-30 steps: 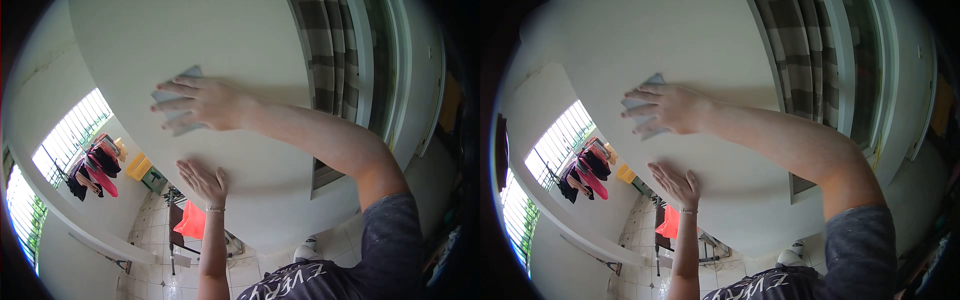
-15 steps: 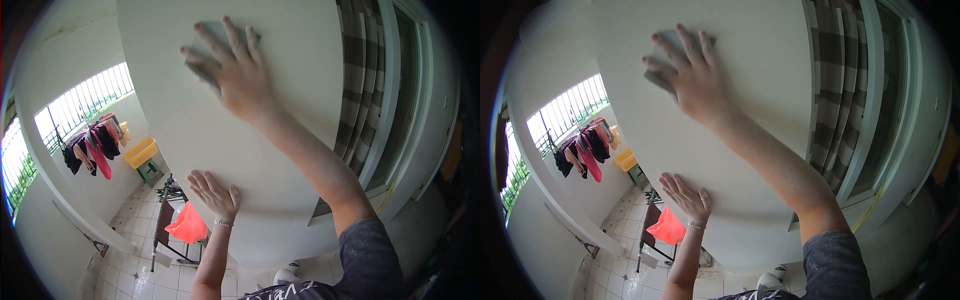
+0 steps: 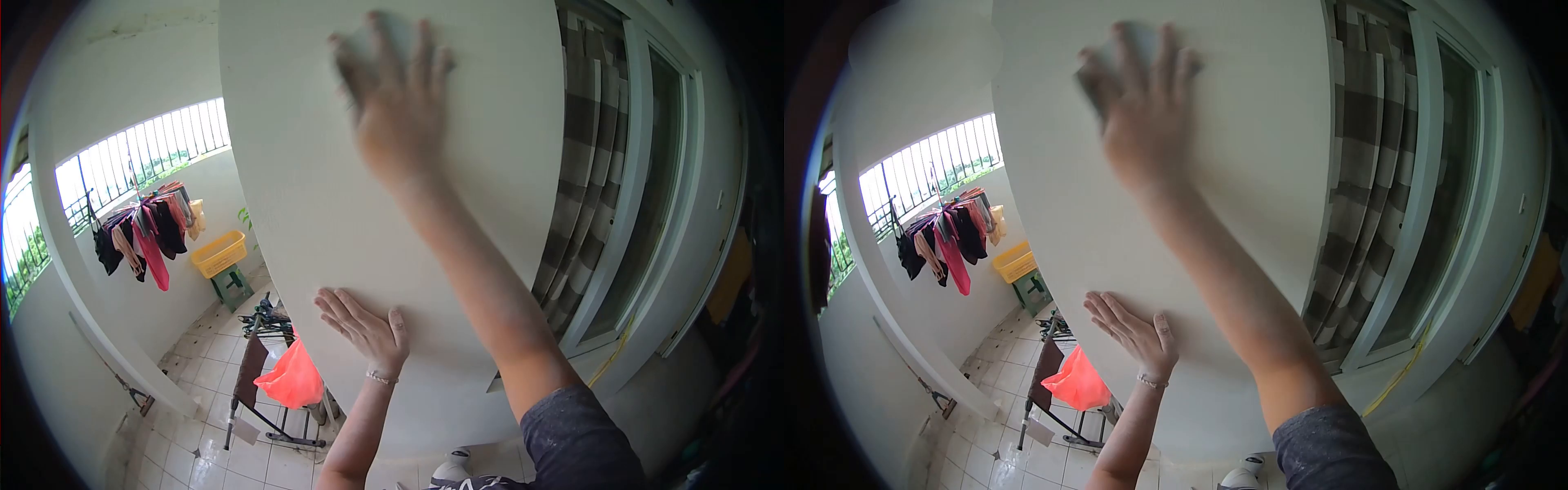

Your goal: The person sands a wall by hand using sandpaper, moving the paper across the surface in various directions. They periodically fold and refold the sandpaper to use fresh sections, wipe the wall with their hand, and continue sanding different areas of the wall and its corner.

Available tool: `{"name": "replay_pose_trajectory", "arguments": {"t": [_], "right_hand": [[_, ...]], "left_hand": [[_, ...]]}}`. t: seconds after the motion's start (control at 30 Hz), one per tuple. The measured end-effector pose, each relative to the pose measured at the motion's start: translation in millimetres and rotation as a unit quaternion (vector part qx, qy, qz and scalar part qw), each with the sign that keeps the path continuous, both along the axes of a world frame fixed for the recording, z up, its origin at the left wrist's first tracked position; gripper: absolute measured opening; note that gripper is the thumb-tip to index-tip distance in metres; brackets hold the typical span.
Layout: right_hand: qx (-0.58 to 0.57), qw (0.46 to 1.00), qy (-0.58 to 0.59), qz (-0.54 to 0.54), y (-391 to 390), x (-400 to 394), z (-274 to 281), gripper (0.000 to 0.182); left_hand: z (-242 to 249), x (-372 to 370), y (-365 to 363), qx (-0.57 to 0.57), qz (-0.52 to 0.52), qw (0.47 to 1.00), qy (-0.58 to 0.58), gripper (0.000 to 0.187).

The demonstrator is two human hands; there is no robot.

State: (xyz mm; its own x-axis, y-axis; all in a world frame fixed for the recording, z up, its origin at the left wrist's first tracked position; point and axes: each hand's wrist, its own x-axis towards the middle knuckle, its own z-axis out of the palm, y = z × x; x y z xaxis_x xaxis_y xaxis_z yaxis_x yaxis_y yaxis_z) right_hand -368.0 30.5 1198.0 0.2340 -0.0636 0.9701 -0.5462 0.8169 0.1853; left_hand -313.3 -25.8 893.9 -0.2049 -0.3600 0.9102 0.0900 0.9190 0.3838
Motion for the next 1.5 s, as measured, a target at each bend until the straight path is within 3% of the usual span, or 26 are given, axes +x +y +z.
{"name": "replay_pose_trajectory", "arguments": {"t": [0.07, 0.1, 0.2, 0.27, 0.3, 0.33, 0.43, 0.5, 0.57, 0.67, 0.77, 0.83, 0.97, 1.1, 1.17, 1.27, 1.37, 1.47, 1.5], "right_hand": [[0.166, 0.982, -0.038, 0.084, -19, 20, -48, 0.062], [0.244, 0.966, -0.056, 0.064, -13, 22, -72, 0.065], [0.36, 0.928, -0.101, 0.014, 51, 8, -122, 0.063], [0.274, 0.951, -0.143, -0.017, 111, 0, -110, 0.056], [0.228, 0.959, -0.128, -0.11, 127, -2, -93, 0.049], [0.176, 0.975, -0.092, -0.103, 134, -4, -72, 0.048], [0.005, 0.998, 0.011, -0.054, 104, -25, -16, 0.047], [-0.052, 0.995, 0.025, -0.084, 55, -22, 8, 0.05], [-0.005, 0.999, 0.009, -0.046, 1, 0, 5, 0.054], [0.219, 0.975, -0.035, 0.024, -44, 31, -48, 0.064], [0.411, 0.911, -0.032, 0.022, -32, 33, -115, 0.067], [0.467, 0.881, -0.033, -0.066, 12, 26, -128, 0.066], [0.326, 0.941, -0.078, -0.051, 66, 15, -77, 0.057], [0.177, 0.982, 0.057, -0.037, 6, 13, -9, 0.052], [0.148, 0.987, 0.058, -0.035, -37, 21, 4, 0.053], [0.287, 0.958, 0.018, -0.016, -75, 37, -28, 0.059], [0.45, 0.892, 0.011, -0.043, -61, 40, -98, 0.067], [0.55, 0.835, 0.004, -0.023, -24, 24, -122, 0.062], [0.507, 0.862, 0.007, -0.016, -15, 19, -109, 0.058]], "left_hand": [[-4, -9, 9, 0.047, -0.041, 0.996, 0.058, 0.088], [-6, -11, 13, 0.071, -0.061, 0.992, 0.087, 0.087], [-17, 6, -1, 0.062, -0.011, 0.998, -0.012, 0.083], [-34, 18, -33, -0.004, 0.023, 0.998, -0.061, 0.081], [-42, 22, -46, -0.033, 0.041, 0.995, -0.088, 0.08], [-44, 24, -55, -0.043, 0.037, 0.996, -0.071, 0.079], [-41, 27, -50, -0.007, 0.009, 0.997, -0.076, 0.08], [-38, 31, -39, 0.016, -0.009, 0.997, -0.081, 0.082], [-38, 33, -35, 0.027, -0.025, 0.996, -0.086, 0.082], [-54, 29, -45, 0.009, 0.004, 0.993, -0.115, 0.081], [-63, 32, -59, -0.025, 0.027, 0.989, -0.146, 0.079], [-73, 45, -72, -0.04, 0.017, 0.985, -0.169, 0.078], [-73, 54, -89, -0.043, -0.025, 0.98, -0.19, 0.079], [-72, 55, -84, -0.044, -0.021, 0.98, -0.191, 0.081], [-70, 51, -80, -0.038, -0.006, 0.981, -0.19, 0.081], [-66, 59, -66, -0.008, -0.011, 0.978, -0.206, 0.081], [-57, 72, -68, 0.009, -0.045, 0.979, -0.199, 0.078], [-63, 96, -80, 0.006, -0.072, 0.969, -0.237, 0.08], [-64, 103, -86, 0.003, -0.075, 0.964, -0.256, 0.081]]}}
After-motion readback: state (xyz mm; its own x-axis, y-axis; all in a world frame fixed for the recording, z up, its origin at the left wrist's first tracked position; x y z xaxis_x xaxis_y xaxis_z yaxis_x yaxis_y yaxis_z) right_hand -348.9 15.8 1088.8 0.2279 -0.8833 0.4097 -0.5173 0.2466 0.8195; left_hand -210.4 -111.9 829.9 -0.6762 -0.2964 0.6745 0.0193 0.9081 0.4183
